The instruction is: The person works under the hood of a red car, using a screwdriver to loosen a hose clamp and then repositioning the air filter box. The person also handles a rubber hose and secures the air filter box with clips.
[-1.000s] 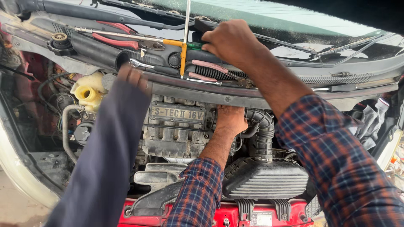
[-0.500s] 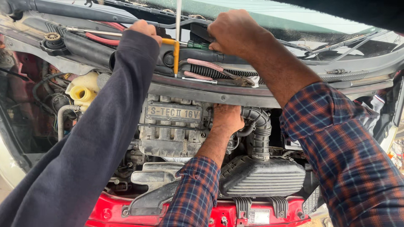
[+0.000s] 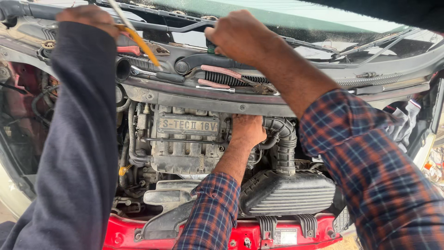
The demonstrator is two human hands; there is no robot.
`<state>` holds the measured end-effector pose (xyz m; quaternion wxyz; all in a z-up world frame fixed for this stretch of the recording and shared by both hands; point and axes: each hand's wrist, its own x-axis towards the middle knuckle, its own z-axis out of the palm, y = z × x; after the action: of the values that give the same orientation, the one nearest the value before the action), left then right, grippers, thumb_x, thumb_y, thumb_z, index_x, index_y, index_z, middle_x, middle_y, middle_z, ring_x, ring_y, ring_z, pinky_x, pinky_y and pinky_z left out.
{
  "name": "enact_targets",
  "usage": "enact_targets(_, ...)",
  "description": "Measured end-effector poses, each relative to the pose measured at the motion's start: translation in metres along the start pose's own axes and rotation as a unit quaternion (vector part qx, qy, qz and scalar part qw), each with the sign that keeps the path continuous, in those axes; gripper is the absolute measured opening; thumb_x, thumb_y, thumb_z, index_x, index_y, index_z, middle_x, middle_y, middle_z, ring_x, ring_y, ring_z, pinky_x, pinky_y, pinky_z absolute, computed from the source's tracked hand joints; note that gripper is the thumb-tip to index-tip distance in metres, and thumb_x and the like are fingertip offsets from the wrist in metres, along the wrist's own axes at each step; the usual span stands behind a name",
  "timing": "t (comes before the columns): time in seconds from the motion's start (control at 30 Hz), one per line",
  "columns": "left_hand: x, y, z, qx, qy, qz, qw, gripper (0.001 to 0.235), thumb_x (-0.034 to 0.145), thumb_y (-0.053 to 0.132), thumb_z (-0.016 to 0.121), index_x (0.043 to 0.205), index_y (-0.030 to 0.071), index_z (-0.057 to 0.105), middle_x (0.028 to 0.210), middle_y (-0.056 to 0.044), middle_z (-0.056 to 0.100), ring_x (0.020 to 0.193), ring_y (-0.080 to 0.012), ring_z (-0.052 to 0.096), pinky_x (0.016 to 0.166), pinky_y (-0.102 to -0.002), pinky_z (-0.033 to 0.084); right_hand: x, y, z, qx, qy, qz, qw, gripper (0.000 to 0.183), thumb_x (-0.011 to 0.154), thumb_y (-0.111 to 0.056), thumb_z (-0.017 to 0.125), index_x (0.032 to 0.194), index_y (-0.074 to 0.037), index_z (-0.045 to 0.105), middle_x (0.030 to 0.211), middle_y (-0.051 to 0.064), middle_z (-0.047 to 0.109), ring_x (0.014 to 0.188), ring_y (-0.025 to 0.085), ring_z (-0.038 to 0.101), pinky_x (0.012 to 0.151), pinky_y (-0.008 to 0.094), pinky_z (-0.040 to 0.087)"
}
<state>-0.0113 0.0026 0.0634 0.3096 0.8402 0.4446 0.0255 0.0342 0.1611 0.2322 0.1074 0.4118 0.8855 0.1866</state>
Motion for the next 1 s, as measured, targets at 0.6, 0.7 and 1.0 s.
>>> enact_targets(0.6, 0.000, 0.001, -0.001, 0.002, 0.078, 0.010, 0.997, 0.073, 0.078, 0.031, 0.075, 0.144, 0.008, 0.051, 0.146, -0.021, 0.051, 0.140, -0.0384, 0.044, 0.119, -0.058, 0.026, 0.015, -0.019, 0.025, 0.086, 0.120, 0.024, 0.989, 0.021, 0.098, -0.030, 0.067, 0.094, -0.010, 0.072, 0.085, 0.006, 0.068, 0.073, 0.024, 0.070, 0.055, 0.040, 0.054)
enact_targets(0.7, -0.003, 0.000, 0.003, 0.001, 0.095, 0.009, 0.995, 0.078, 0.076, 0.029, 0.076, 0.145, 0.007, 0.049, 0.147, -0.022, 0.049, 0.140, -0.0402, 0.043, 0.119, -0.057, 0.026, 0.022, -0.014, 0.033, 0.047, -0.048, 0.028, 0.997, 0.027, 0.106, -0.032, 0.063, 0.097, -0.009, 0.074, 0.092, 0.011, 0.071, 0.083, 0.027, 0.070, 0.064, 0.043, 0.055)
enact_targets(1.0, 0.001, -0.004, 0.007, 0.001, 0.095, -0.002, 0.996, 0.084, 0.071, 0.030, 0.083, 0.144, 0.009, 0.048, 0.148, -0.021, 0.047, 0.142, -0.0409, 0.039, 0.121, -0.055, 0.022, -0.058, 0.004, 0.019, -0.011, 0.185, 0.031, 0.982, 0.010, 0.106, -0.018, 0.064, 0.110, -0.011, 0.069, 0.090, 0.007, 0.070, 0.072, 0.023, 0.068, 0.056, 0.039, 0.051)
